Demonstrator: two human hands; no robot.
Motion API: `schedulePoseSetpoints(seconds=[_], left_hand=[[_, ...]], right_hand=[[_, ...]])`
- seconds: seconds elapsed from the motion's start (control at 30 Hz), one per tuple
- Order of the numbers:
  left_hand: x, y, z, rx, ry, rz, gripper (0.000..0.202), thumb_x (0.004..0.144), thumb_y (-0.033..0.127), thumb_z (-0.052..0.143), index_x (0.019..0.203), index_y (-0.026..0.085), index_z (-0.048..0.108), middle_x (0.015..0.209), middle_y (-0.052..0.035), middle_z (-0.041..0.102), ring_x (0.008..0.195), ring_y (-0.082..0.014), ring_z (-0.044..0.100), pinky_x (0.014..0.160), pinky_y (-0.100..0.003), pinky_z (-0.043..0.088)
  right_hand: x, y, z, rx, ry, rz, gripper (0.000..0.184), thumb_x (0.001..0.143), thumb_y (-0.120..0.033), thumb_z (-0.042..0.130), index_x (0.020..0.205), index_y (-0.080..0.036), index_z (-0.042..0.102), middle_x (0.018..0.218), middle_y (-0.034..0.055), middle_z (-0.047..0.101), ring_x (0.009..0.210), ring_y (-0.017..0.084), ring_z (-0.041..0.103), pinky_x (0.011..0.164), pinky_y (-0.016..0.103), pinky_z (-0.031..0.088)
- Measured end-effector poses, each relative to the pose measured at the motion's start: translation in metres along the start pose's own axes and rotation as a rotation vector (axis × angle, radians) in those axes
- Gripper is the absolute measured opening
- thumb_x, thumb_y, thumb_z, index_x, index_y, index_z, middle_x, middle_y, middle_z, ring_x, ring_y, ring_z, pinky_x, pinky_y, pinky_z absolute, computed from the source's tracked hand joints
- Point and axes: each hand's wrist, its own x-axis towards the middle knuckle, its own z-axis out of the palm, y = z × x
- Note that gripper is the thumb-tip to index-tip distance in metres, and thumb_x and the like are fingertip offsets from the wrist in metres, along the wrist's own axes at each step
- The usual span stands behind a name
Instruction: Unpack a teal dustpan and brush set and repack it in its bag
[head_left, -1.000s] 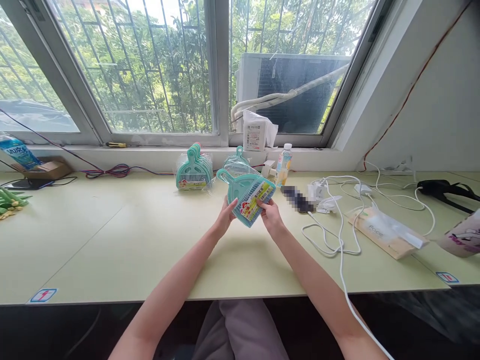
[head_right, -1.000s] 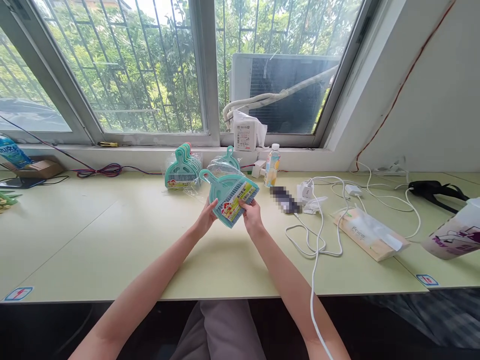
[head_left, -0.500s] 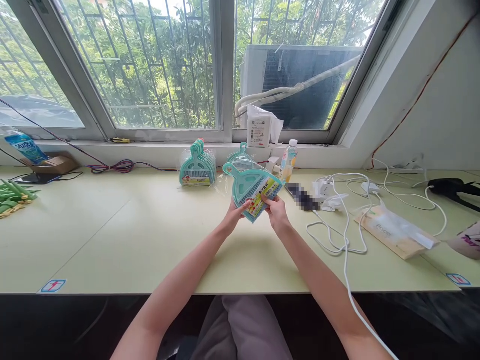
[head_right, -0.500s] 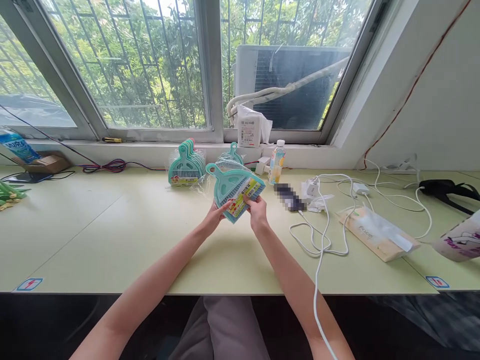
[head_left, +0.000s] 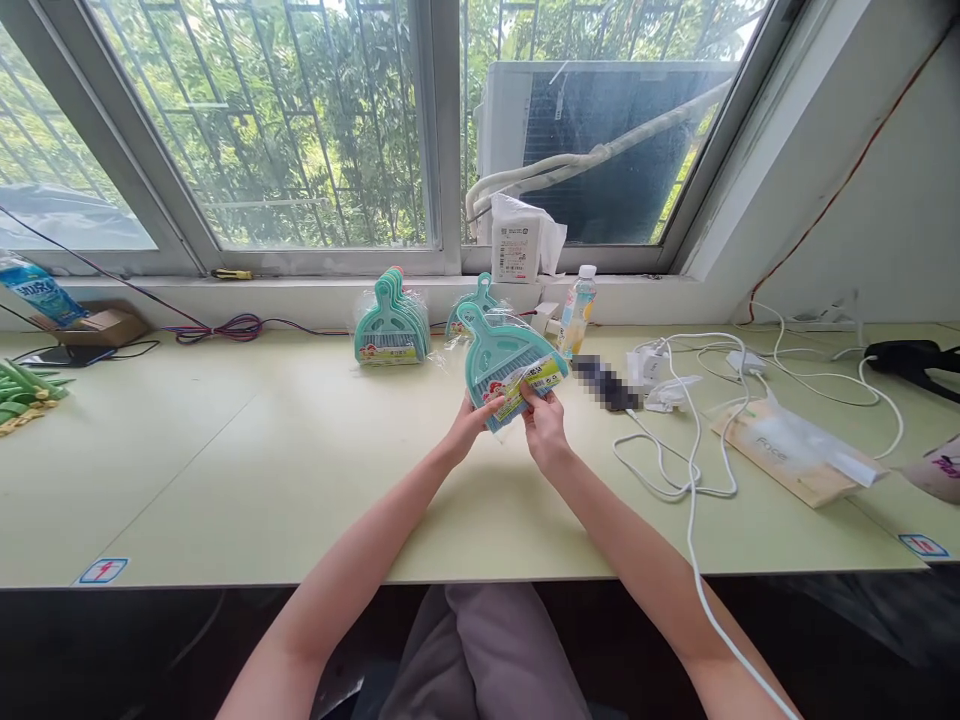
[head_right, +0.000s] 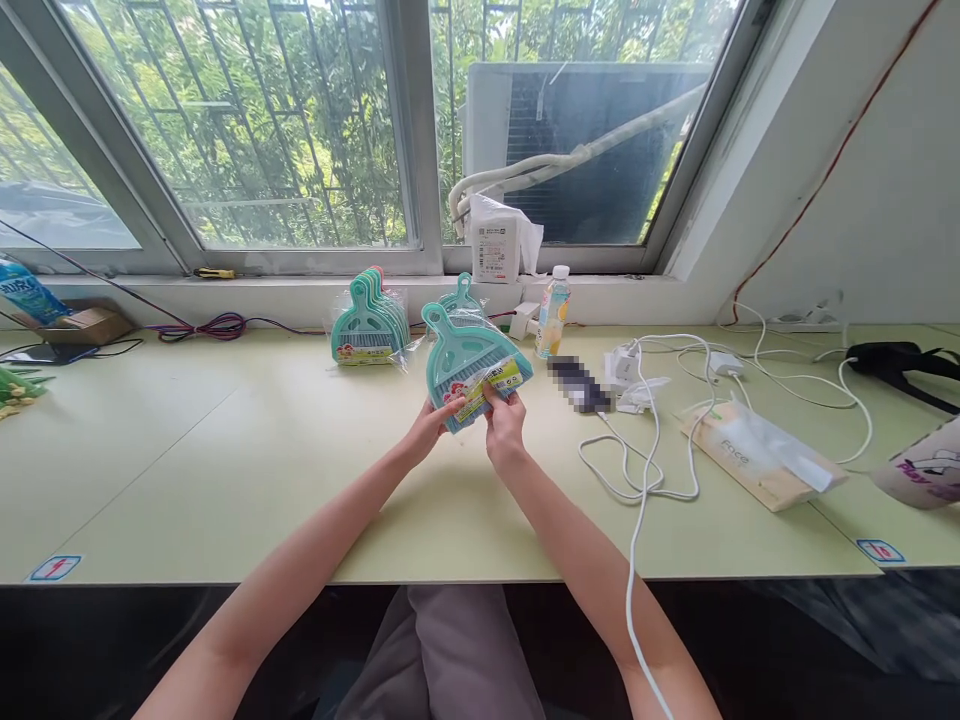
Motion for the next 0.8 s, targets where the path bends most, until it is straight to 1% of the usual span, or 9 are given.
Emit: schedulePoseSetpoints(seconds=[0.07, 0.13, 0.23, 0.3, 0.43, 0.53, 0.63, 0.73, 0.8], left_hand=[[-0.001, -0.003, 0.003, -0.018, -0.019, -0.036, 0.056, 0.072, 0.040, 0.075, 0.120, 0.022, 0.052, 0.126, -0.0096, 0.059, 0.116, -0.0319, 0.056, 0.088, -0.048, 0.053], [0.000, -0.005, 0.004, -0.036, 0.004, -0.040, 0.055, 0.071, 0.039, 0.075, 0.118, 0.022, 0.052, 0.126, -0.0096, 0.059, 0.114, -0.0314, 0.057, 0.086, -0.050, 0.054], [0.003, -0.005, 0.000, -0.069, 0.087, -0.014, 0.053, 0.069, 0.034, 0.075, 0.114, 0.021, 0.052, 0.120, -0.0094, 0.062, 0.110, -0.0315, 0.060, 0.083, -0.052, 0.055], [0.005, -0.002, -0.005, -0.094, 0.111, -0.003, 0.050, 0.067, 0.031, 0.075, 0.110, 0.019, 0.052, 0.116, -0.0094, 0.064, 0.109, -0.0320, 0.060, 0.082, -0.053, 0.056], [0.007, 0.002, -0.014, -0.102, 0.048, 0.004, 0.048, 0.067, 0.028, 0.075, 0.109, 0.018, 0.054, 0.116, -0.0102, 0.064, 0.109, -0.0322, 0.060, 0.083, -0.053, 0.056], [0.007, 0.002, -0.016, -0.087, -0.020, 0.009, 0.049, 0.069, 0.028, 0.074, 0.113, 0.020, 0.054, 0.120, -0.0102, 0.062, 0.112, -0.0326, 0.059, 0.085, -0.054, 0.055], [0.005, 0.001, -0.016, -0.049, -0.067, 0.009, 0.053, 0.070, 0.028, 0.073, 0.119, 0.022, 0.053, 0.125, -0.0101, 0.060, 0.116, -0.0336, 0.056, 0.086, -0.054, 0.054], [0.005, 0.001, -0.016, -0.027, -0.085, -0.005, 0.055, 0.070, 0.029, 0.073, 0.121, 0.022, 0.052, 0.127, -0.0102, 0.059, 0.118, -0.0343, 0.055, 0.086, -0.053, 0.055], [0.005, 0.001, -0.017, -0.030, -0.082, -0.016, 0.056, 0.069, 0.028, 0.074, 0.121, 0.022, 0.052, 0.126, -0.0103, 0.059, 0.117, -0.0344, 0.055, 0.084, -0.053, 0.055]], right_hand=[[0.001, 0.002, 0.000, 0.029, 0.025, -0.004, 0.037, 0.060, -0.025, 0.080, 0.092, -0.021, 0.062, 0.102, 0.0037, 0.070, 0.102, 0.022, 0.064, 0.086, 0.034, 0.057], [0.003, 0.003, 0.000, 0.033, 0.017, 0.014, 0.034, 0.061, -0.024, 0.079, 0.090, -0.021, 0.061, 0.101, 0.0034, 0.070, 0.100, 0.022, 0.065, 0.086, 0.034, 0.057], [0.007, 0.001, 0.000, -0.003, -0.077, 0.069, 0.028, 0.064, -0.023, 0.075, 0.089, -0.021, 0.062, 0.098, 0.0028, 0.070, 0.097, 0.021, 0.066, 0.085, 0.033, 0.057], [0.010, -0.004, 0.000, -0.020, -0.133, 0.108, 0.022, 0.069, -0.026, 0.070, 0.089, -0.021, 0.062, 0.094, 0.0021, 0.071, 0.094, 0.021, 0.067, 0.083, 0.033, 0.058], [0.017, -0.013, -0.003, -0.022, -0.107, 0.121, 0.017, 0.077, -0.035, 0.062, 0.087, -0.022, 0.061, 0.089, 0.0017, 0.070, 0.089, 0.020, 0.068, 0.078, 0.033, 0.059], [0.022, -0.016, -0.006, -0.050, -0.090, 0.111, 0.021, 0.075, -0.038, 0.066, 0.087, -0.022, 0.060, 0.089, 0.0025, 0.069, 0.089, 0.021, 0.068, 0.077, 0.033, 0.059], [0.028, -0.014, -0.010, -0.072, -0.044, 0.153, 0.024, 0.074, -0.039, 0.069, 0.087, -0.021, 0.060, 0.086, 0.0026, 0.069, 0.085, 0.020, 0.068, 0.074, 0.033, 0.059], [0.033, -0.013, -0.014, -0.082, -0.010, 0.203, 0.023, 0.075, -0.040, 0.068, 0.087, -0.022, 0.060, 0.083, 0.0017, 0.069, 0.080, 0.019, 0.068, 0.072, 0.032, 0.059], [0.035, -0.014, -0.016, -0.092, -0.025, 0.216, 0.026, 0.077, -0.045, 0.066, 0.090, -0.023, 0.060, 0.084, 0.0017, 0.069, 0.080, 0.020, 0.068, 0.071, 0.032, 0.059]])
